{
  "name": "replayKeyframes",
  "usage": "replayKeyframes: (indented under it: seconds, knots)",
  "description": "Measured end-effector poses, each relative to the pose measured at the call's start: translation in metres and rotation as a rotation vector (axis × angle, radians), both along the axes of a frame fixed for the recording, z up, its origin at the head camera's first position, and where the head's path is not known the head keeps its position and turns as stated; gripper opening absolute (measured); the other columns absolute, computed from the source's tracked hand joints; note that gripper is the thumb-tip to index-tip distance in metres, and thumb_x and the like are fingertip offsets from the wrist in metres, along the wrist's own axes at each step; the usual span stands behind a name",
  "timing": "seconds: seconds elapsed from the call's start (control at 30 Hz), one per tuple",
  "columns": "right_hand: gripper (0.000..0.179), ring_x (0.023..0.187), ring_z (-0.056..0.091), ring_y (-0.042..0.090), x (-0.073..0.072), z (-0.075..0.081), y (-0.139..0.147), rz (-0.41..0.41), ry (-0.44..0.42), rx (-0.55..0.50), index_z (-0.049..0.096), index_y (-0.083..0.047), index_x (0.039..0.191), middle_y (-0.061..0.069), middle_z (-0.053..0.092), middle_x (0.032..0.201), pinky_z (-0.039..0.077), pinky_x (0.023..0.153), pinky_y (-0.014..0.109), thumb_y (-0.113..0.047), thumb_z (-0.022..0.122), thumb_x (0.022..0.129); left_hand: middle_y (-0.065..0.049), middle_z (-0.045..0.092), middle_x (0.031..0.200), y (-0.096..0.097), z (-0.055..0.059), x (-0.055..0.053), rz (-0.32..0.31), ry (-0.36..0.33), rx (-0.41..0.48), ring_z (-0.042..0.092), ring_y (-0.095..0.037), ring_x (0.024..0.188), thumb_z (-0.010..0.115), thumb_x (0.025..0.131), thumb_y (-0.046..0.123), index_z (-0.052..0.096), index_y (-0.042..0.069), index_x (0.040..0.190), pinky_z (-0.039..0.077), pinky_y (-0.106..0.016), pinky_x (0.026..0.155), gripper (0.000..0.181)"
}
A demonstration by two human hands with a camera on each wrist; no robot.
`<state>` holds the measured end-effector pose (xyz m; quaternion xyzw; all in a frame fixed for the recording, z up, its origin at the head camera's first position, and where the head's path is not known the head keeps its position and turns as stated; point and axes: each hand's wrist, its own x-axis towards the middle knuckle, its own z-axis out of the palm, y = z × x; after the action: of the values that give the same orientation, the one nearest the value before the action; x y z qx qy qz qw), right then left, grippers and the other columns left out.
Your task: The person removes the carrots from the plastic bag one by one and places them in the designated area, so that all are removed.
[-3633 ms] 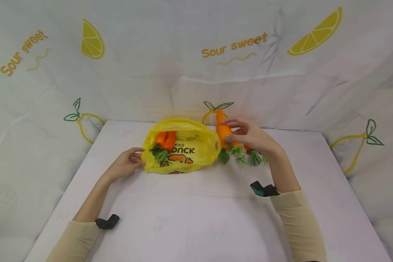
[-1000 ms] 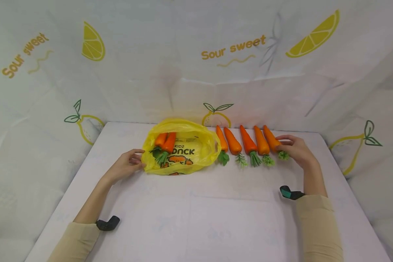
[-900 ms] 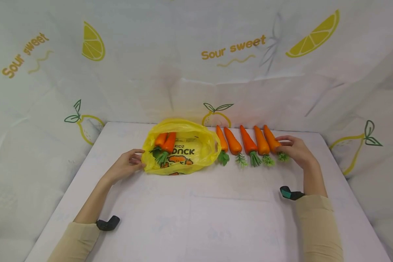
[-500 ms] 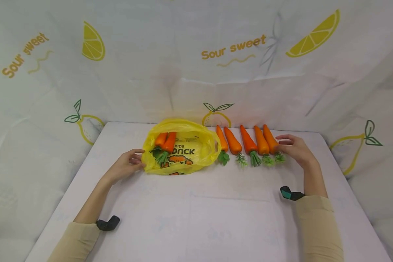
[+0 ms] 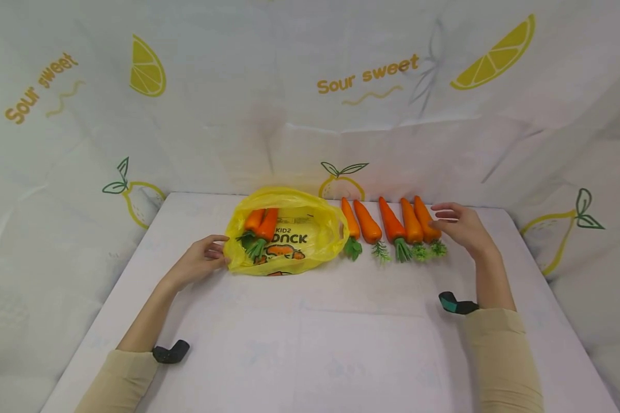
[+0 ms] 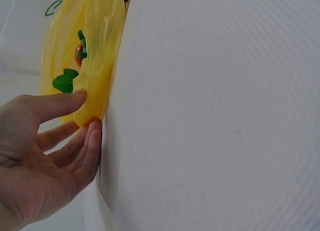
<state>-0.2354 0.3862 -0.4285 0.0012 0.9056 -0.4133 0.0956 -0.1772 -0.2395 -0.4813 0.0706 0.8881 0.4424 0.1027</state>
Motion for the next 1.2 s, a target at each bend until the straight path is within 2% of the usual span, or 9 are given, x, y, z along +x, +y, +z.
replayKeyframes:
  seconds: [0.2,0.33,0.43,0.5,0.57,0.77,0.83,0.97,1.2]
  knots:
    - [0.062,0.144,0.046,0.054,0.002,0.009,-0.013,-0.002,0.042,0.008,0.042,0.000,0.160,0.036,0.043,0.163,0.033,0.120,0.079,-0.033,0.062,0.111,-0.025,0.069,0.129,0.001,0.000,0.001,0.005,0.006,-0.014,0.072,-0.030,0.110,0.078,0.098,0.013,0.054,0.000,0.153,0.060,-0.036,0.095,0.061]
    - [0.058,0.143,0.051,0.051,0.004,0.019,-0.028,0.018,0.080,0.013,0.046,-0.002,0.157,0.033,0.048,0.161,0.041,0.119,0.073,-0.032,0.062,0.111,-0.023,0.069,0.129,0.002,0.000,0.000,0.015,-0.007,-0.017,0.071,-0.029,0.110,0.078,0.098,0.013,0.054,0.002,0.153,0.059,-0.038,0.097,0.061]
    - [0.057,0.143,0.052,0.051,0.007,0.027,-0.042,0.036,0.111,0.018,0.047,-0.001,0.157,0.032,0.050,0.160,0.056,0.112,0.038,-0.031,0.063,0.111,-0.023,0.069,0.129,0.001,0.000,0.000,0.019,-0.012,-0.018,0.071,-0.029,0.110,0.078,0.098,0.013,0.055,0.002,0.153,0.059,-0.037,0.097,0.061]
    - [0.056,0.142,0.054,0.051,0.010,0.032,-0.052,0.051,0.139,0.011,0.049,0.000,0.156,0.031,0.052,0.158,0.053,0.098,0.015,-0.029,0.063,0.110,-0.023,0.069,0.128,0.001,0.000,0.000,0.016,-0.008,-0.020,0.071,-0.029,0.109,0.078,0.098,0.013,0.054,0.002,0.153,0.058,-0.036,0.096,0.061]
    - [0.054,0.137,0.059,0.043,0.012,0.038,-0.063,0.075,0.174,0.005,0.052,0.000,0.153,0.030,0.054,0.155,0.044,0.087,0.003,-0.028,0.065,0.110,-0.023,0.069,0.128,0.001,0.000,0.000,0.012,-0.004,-0.020,0.071,-0.028,0.108,0.078,0.098,0.013,0.054,0.001,0.153,0.058,-0.035,0.095,0.061]
    - [0.045,0.127,0.064,0.029,0.020,0.052,-0.099,0.165,0.272,-0.061,0.060,0.000,0.146,0.023,0.063,0.147,0.048,0.090,0.003,-0.017,0.070,0.106,-0.023,0.069,0.128,0.000,-0.001,0.000,0.014,-0.006,-0.016,0.071,-0.028,0.108,0.079,0.098,0.013,0.055,0.002,0.153,0.058,-0.035,0.095,0.061]
    - [0.045,0.129,0.063,0.037,0.021,0.054,-0.112,0.195,0.282,-0.091,0.060,0.001,0.145,0.024,0.064,0.146,0.049,0.090,0.003,-0.014,0.071,0.105,-0.024,0.069,0.128,0.000,-0.002,0.000,0.012,-0.004,-0.017,0.071,-0.028,0.108,0.079,0.098,0.013,0.055,0.001,0.153,0.058,-0.032,0.094,0.061]
    - [0.041,0.125,0.066,0.034,0.022,0.059,-0.135,0.262,0.313,-0.138,0.062,0.004,0.141,0.026,0.067,0.140,0.051,0.092,0.004,-0.006,0.072,0.102,-0.023,0.069,0.127,0.001,-0.001,0.001,0.012,-0.002,-0.020,0.071,-0.028,0.108,0.079,0.098,0.013,0.055,0.001,0.153,0.058,-0.030,0.093,0.061]
    - [0.038,0.130,0.065,0.045,0.023,0.062,-0.167,0.334,0.284,-0.188,0.065,0.005,0.137,0.024,0.068,0.139,0.051,0.096,0.005,-0.007,0.074,0.102,-0.024,0.069,0.127,0.001,0.000,0.001,0.003,0.004,-0.015,0.071,-0.030,0.108,0.078,0.099,0.013,0.054,0.000,0.153,0.059,-0.037,0.096,0.061]
